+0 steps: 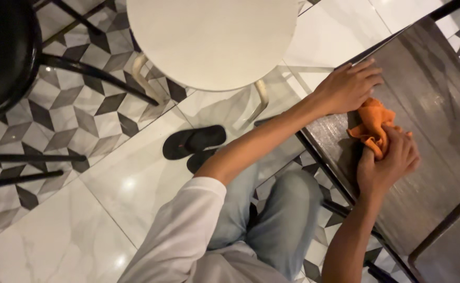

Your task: The person wipes the seat and frame of a chair with an orange cloth, then wipes the top and legs of a small white round table. The person remains seated on the floor throughout the task.

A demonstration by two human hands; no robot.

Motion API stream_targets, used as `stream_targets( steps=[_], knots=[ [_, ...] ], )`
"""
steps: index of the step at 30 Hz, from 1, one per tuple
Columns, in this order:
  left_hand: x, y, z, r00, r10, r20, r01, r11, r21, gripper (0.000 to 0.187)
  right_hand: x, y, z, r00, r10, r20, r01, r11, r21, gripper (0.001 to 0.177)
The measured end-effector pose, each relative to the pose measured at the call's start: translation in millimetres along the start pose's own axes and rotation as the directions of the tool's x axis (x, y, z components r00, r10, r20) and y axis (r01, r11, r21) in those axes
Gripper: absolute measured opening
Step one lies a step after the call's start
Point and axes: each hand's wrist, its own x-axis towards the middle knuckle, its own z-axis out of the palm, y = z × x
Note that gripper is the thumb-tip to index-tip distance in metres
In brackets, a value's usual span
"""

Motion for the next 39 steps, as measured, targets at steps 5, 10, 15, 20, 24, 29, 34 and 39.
stream_targets(
  steps=[5,10,15,20,24,29,34,39],
  knots=[
    [-23,4,-15,0.991,0.053,0.120,-0.072,0.984,0.164,0.048,-1,9,5,0.999,-0.019,-0.037,0.020,1.000,0.016,0.040],
    [-64,10,-35,1.000,-0.007,-0.030,0.011,0.990,0.142,0.059,-2,15,7,0.999,-0.006,-0.048,0.007,0.999,0.038,0.041],
    [-109,5,-56,0.966,-0.250,0.071,0.256,0.962,-0.091,0.062,2,11,13,0.998,-0.013,-0.057,0.016,0.999,0.050,0.041],
    [-129,-2,-76,0.974,-0.191,-0.124,0.185,0.981,-0.061,0.059,10,-7,24,0.999,-0.030,-0.013,0.031,0.996,0.085,0.045],
    [-147,-7,-93,0.933,-0.353,0.067,0.359,0.925,-0.123,0.055,20,-31,35,0.998,-0.066,0.002,0.065,0.989,0.134,0.046],
    [-151,-7,-96,0.930,-0.366,-0.038,0.346,0.905,-0.246,0.045,37,-49,45,0.994,-0.112,0.001,0.110,0.978,0.179,0.042],
    [-153,-8,-89,0.924,-0.370,-0.096,0.341,0.911,-0.230,0.044,40,-54,46,0.995,-0.094,0.018,0.089,0.979,0.183,0.042],
    [-163,-5,-87,0.895,-0.433,-0.109,0.382,0.869,-0.314,0.039,39,-54,46,0.995,-0.100,0.023,0.094,0.980,0.173,0.043]
  ],
)
